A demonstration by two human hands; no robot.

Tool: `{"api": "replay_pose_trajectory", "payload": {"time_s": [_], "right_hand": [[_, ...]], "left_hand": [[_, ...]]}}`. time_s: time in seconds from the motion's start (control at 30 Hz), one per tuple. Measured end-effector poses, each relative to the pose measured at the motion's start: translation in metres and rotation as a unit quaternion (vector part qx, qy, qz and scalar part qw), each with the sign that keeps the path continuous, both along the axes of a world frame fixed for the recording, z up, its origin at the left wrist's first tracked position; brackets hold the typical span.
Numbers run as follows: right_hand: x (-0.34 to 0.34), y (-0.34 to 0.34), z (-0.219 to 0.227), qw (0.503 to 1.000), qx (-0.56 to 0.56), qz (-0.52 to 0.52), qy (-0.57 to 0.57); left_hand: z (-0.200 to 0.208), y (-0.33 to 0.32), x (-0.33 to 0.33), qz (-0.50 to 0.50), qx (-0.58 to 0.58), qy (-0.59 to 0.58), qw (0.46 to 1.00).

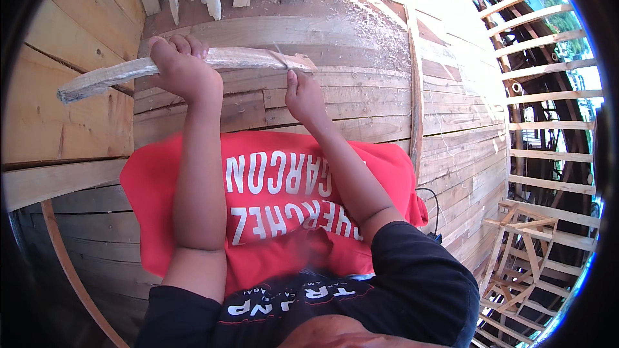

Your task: The person uses a knife to carve a long, thin piece of wood, repeatedly shaving off thin strips of material. The person holds the wood with one hand and the knife with the other, working on a wooden deck surface.

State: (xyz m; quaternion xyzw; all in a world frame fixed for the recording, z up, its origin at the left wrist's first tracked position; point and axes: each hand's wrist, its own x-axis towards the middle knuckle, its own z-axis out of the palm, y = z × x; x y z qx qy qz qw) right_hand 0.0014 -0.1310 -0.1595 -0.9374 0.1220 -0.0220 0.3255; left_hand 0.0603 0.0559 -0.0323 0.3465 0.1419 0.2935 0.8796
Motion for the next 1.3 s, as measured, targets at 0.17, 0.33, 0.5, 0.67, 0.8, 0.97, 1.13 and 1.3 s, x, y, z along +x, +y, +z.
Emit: {"api": "replay_pose_trajectory", "payload": {"time_s": [0.17,0.33,0.5,0.67,0.8,0.97,1.13,1.3], "right_hand": [[0.011,-0.049,-0.041,0.995,-0.064,-0.03,0.07],[0.006,-0.001,0.004,1.0,0.018,0.02,-0.011],[0.014,-0.051,-0.047,0.994,-0.011,-0.063,0.092],[0.018,-0.063,-0.059,0.991,0.012,-0.091,0.095],[0.01,-0.036,-0.023,0.99,0.107,-0.067,-0.062],[0.0,-0.018,0.002,0.973,0.125,-0.009,-0.196],[-0.001,-0.034,-0.001,0.973,0.111,-0.042,-0.199],[-0.003,-0.047,-0.003,0.973,0.082,-0.041,-0.21]], "left_hand": [[0.009,-0.009,-0.007,-0.016,0.012,-0.023,1.0],[0.009,-0.003,-0.004,0.005,0.017,-0.01,1.0],[0.001,0.009,0.005,0.0,-0.001,0.021,1.0],[0.029,-0.017,-0.01,-0.035,0.036,0.013,0.999],[0.027,-0.024,-0.015,-0.037,0.063,0.02,0.997],[0.033,-0.049,-0.029,-0.11,0.112,-0.044,0.987],[0.038,-0.048,-0.047,-0.289,0.229,-0.149,0.918],[0.054,-0.027,-0.053,-0.303,0.389,-0.356,0.794]]}}
